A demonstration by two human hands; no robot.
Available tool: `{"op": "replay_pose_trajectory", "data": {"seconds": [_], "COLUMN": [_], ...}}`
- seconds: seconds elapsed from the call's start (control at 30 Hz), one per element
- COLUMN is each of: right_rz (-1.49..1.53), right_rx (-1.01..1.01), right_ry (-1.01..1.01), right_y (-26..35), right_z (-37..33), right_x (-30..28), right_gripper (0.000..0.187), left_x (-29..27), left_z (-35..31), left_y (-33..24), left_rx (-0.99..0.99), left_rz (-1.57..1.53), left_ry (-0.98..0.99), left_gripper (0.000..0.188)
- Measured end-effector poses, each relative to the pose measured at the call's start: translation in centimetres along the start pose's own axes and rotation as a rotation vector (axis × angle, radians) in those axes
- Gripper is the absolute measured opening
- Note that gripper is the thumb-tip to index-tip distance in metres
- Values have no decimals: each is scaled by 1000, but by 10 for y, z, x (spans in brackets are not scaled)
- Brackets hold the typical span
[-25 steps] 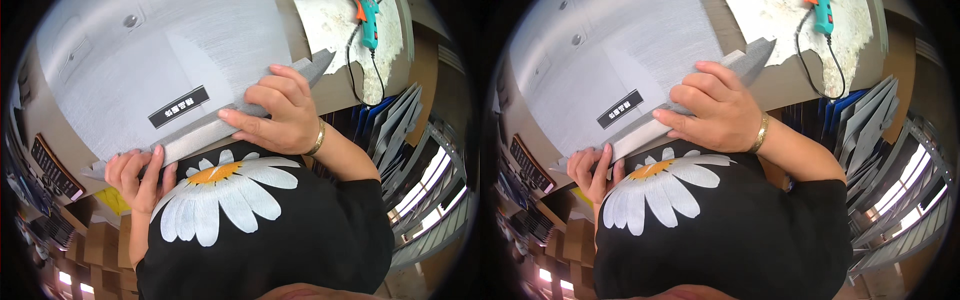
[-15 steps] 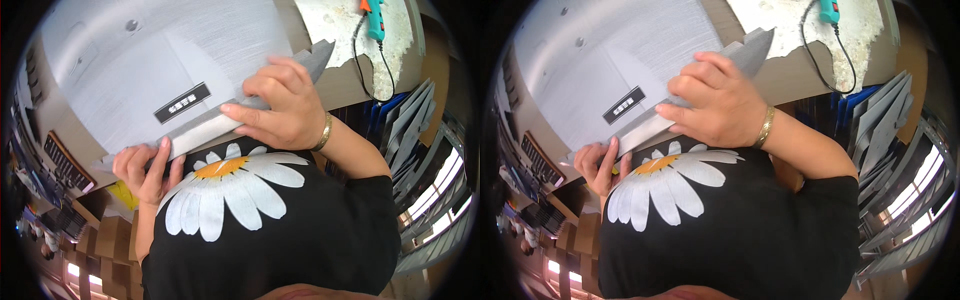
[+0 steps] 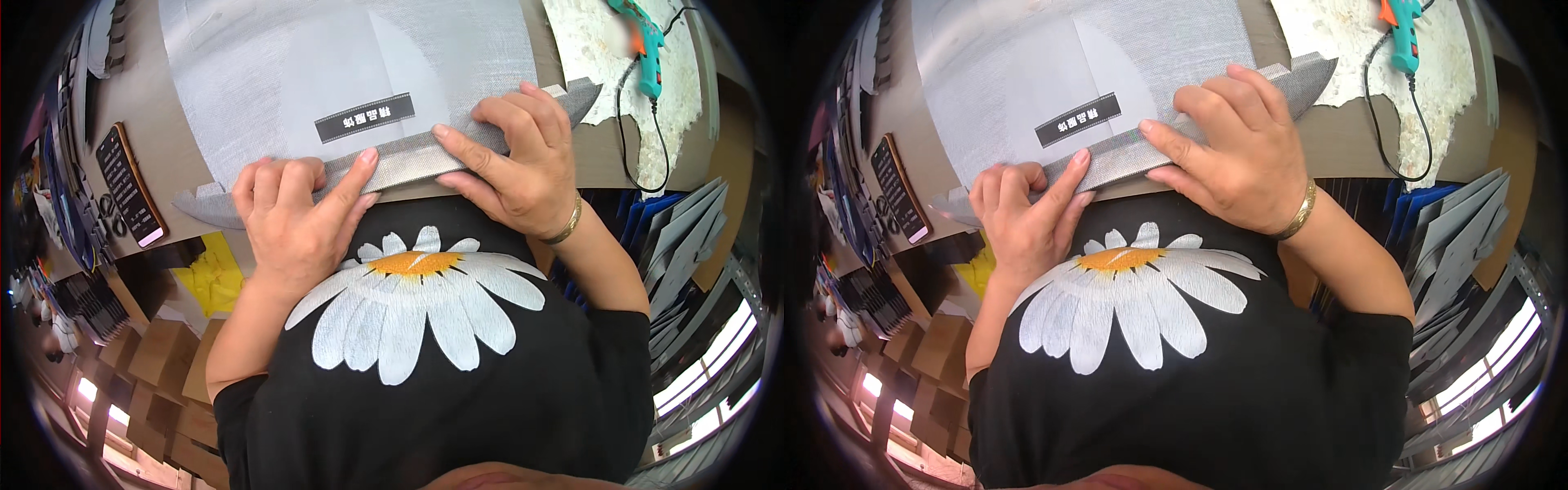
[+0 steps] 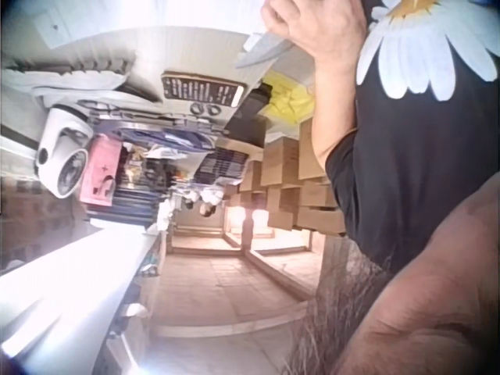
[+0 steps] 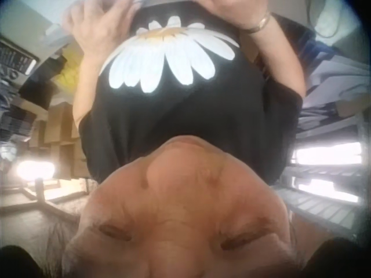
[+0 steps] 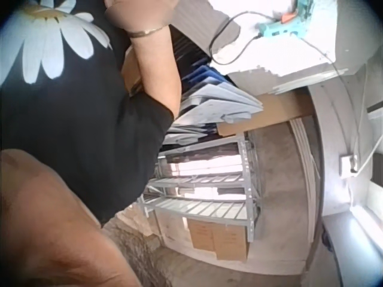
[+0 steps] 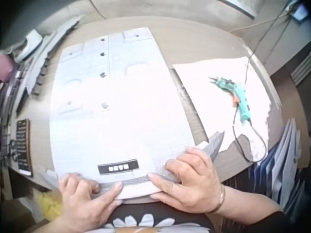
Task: The person uses a hot glue gun to attach a grey fabric strip to the bottom edge of a grey shirt-like garment. They then attach two smaller fabric pieces to the collar area of the garment. The process is repeated for a second garment.
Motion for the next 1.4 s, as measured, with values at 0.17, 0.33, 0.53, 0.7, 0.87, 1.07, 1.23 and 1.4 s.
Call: {"op": "replay_pose_trajectory", "data": {"seconds": [0.17,0.33,0.53,0.7,0.87,1.07,1.23,1.4], "right_rz": [-19,-38,-34,-46,-60,-29,-50,-75], "right_rx": [8,10,-25,-19,-14,-24,-12,-32], "right_ry": [-23,11,-16,-22,-66,-22,5,47], "right_y": [3,4,10,11,11,11,15,13], "right_z": [-2,0,3,2,-3,3,9,9], "right_x": [2,0,3,1,3,-2,2,1], "right_gripper": [41,42,41,38,36,36,37,38], "left_x": [3,3,1,-1,-3,-5,-1,3], "left_z": [-3,-2,-2,-1,3,5,-3,-37], "left_y": [-1,2,0,-1,-1,-1,-2,10], "left_rx": [-3,7,4,-6,4,8,-12,-121], "left_rz": [-26,-58,-59,-62,-20,-34,-22,20], "left_ry": [-49,-55,-53,-12,37,60,-33,-192], "left_gripper": [45,44,43,44,48,50,46,41]}}
Point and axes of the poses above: each hand's wrist, its own z-axis towards the middle knuckle, its own x-axis out of the palm, y = z × x, the point moved 4 cm from there along z, towards the middle knuckle, and after that the axes turned 12 degrees about y, right-handed, at the moved point
